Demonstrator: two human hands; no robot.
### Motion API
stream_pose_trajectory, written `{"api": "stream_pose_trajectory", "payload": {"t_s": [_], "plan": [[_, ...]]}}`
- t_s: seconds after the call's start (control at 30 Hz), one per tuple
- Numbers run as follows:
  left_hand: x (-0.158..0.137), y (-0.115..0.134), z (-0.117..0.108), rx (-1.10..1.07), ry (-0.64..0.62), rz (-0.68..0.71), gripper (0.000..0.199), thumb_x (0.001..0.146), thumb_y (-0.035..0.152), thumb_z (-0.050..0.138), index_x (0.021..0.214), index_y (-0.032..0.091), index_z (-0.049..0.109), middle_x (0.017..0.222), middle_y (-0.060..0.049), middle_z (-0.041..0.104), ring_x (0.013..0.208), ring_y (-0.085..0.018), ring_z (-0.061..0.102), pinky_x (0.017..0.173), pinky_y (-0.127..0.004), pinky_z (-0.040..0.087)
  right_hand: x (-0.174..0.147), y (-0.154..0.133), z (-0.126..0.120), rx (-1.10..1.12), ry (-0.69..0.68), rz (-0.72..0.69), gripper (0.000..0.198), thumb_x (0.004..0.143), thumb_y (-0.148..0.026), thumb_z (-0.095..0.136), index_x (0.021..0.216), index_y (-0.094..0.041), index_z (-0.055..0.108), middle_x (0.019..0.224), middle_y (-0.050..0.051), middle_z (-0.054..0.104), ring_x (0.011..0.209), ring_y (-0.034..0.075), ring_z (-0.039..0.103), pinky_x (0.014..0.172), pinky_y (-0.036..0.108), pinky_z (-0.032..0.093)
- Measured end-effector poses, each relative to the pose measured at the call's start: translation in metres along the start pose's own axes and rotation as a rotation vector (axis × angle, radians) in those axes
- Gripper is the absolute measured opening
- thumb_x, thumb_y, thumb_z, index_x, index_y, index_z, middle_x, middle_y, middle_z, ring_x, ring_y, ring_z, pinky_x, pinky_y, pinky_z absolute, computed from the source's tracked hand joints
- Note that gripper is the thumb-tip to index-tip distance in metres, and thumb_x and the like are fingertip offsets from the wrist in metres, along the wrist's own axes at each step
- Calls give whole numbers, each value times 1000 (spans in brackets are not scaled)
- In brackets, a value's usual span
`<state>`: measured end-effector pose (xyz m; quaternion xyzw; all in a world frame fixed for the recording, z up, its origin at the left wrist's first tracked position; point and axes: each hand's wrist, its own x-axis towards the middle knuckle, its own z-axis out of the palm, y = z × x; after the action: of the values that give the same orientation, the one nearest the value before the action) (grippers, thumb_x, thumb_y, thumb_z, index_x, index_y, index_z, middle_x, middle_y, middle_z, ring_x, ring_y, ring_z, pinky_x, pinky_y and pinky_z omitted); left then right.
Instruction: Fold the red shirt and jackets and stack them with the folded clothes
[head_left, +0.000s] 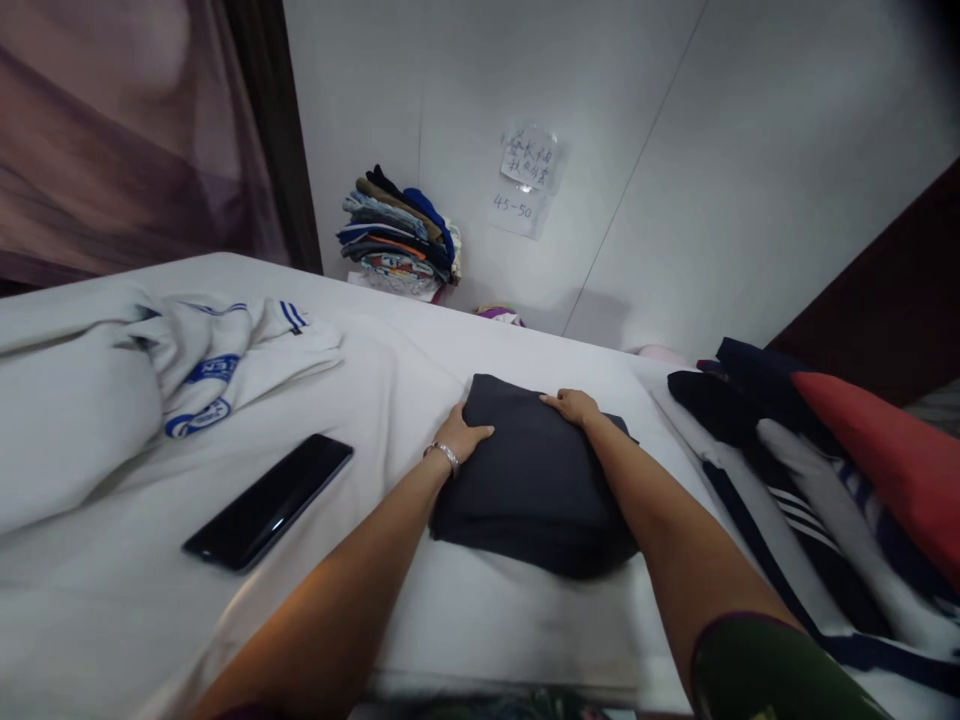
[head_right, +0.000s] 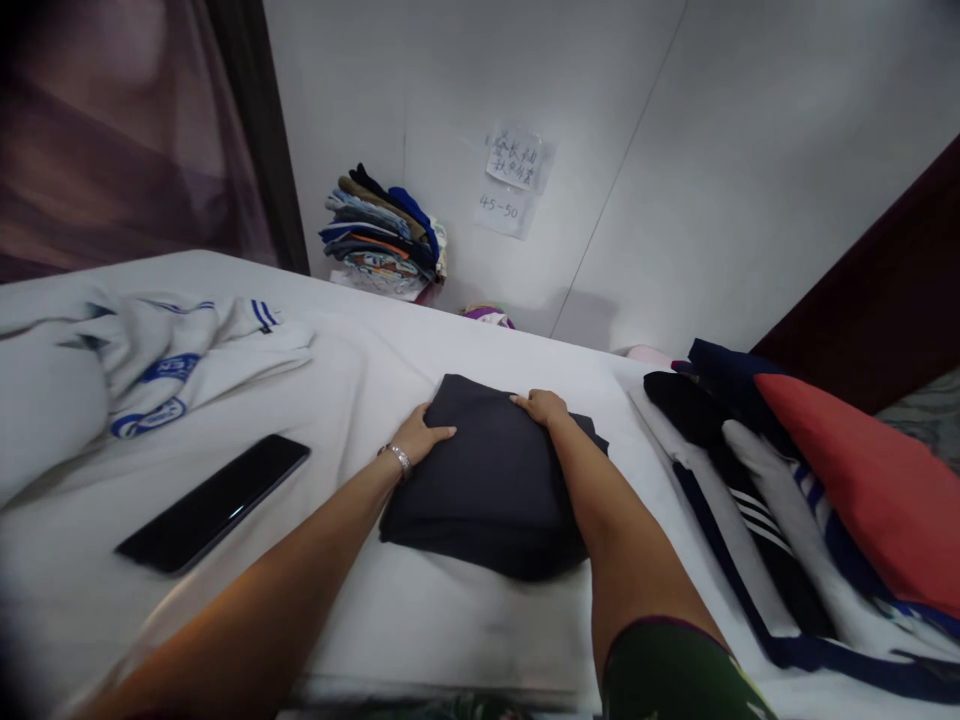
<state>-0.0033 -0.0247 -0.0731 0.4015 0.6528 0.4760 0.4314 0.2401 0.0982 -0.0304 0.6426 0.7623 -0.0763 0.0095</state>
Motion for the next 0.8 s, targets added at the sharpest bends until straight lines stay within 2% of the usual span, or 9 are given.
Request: {"api": "stream_pose_trajectory", "payload": {"t_s": [0.1,0.17,0.27,0.37,0.47,0.6,0.7,0.8], "plan": [[1,0,0,36,-49,48,77,56,32,82,126,18,51,112,-11,68,96,-25,65,84,-33,49,-15,-7,-7,-24,71,19,66,87,-67,31,106,-14,66,114,20,64,108,32,57,90,42,40],[1,0,0,63,-57,52,77,58,33,81,127,18,50,113,-11,67,96,-25,65,84,-33,49,-31,-13,-10,-28,129,-10,59,91,-60,31,118,-17,61,125,17,58,118,31,50,99,44,33],[0,2,0,74,-53,36,77,56,33,82,125,18,51,113,-11,66,98,-25,64,86,-34,48,-62,-15,-8,9,235,-194,51,92,-56,34,129,-25,51,139,8,47,130,25,38,109,43,20],[-2,5,1,61,-58,42,78,55,32,83,124,17,51,114,-12,66,100,-25,63,88,-34,47,-90,-7,6,69,199,-341,49,93,-54,34,132,-28,50,146,4,40,136,24,30,112,46,13],[-5,8,2,94,-71,66,81,56,33,82,128,14,48,119,-14,63,104,-26,61,91,-35,46,-102,5,16,139,93,-299,47,95,-49,33,133,-28,49,148,3,36,139,22,25,113,47,12],[-8,10,0,118,-88,59,86,59,36,80,133,12,43,124,-16,60,108,-26,60,92,-33,46,-116,11,15,227,133,-267,47,92,-49,40,130,-25,53,146,7,40,139,23,28,112,50,15],[-10,12,-1,170,-78,58,88,60,41,78,134,12,41,128,-16,57,112,-26,57,95,-34,44,-149,11,13,286,204,-314,49,90,-53,42,127,-25,55,143,9,44,136,26,32,111,54,19],[-14,14,-2,201,-70,63,89,61,44,77,135,11,40,130,-17,55,114,-27,56,96,-34,43,-194,15,18,270,249,-424,49,90,-52,44,131,-28,51,145,7,41,138,25,30,112,52,19]]}}
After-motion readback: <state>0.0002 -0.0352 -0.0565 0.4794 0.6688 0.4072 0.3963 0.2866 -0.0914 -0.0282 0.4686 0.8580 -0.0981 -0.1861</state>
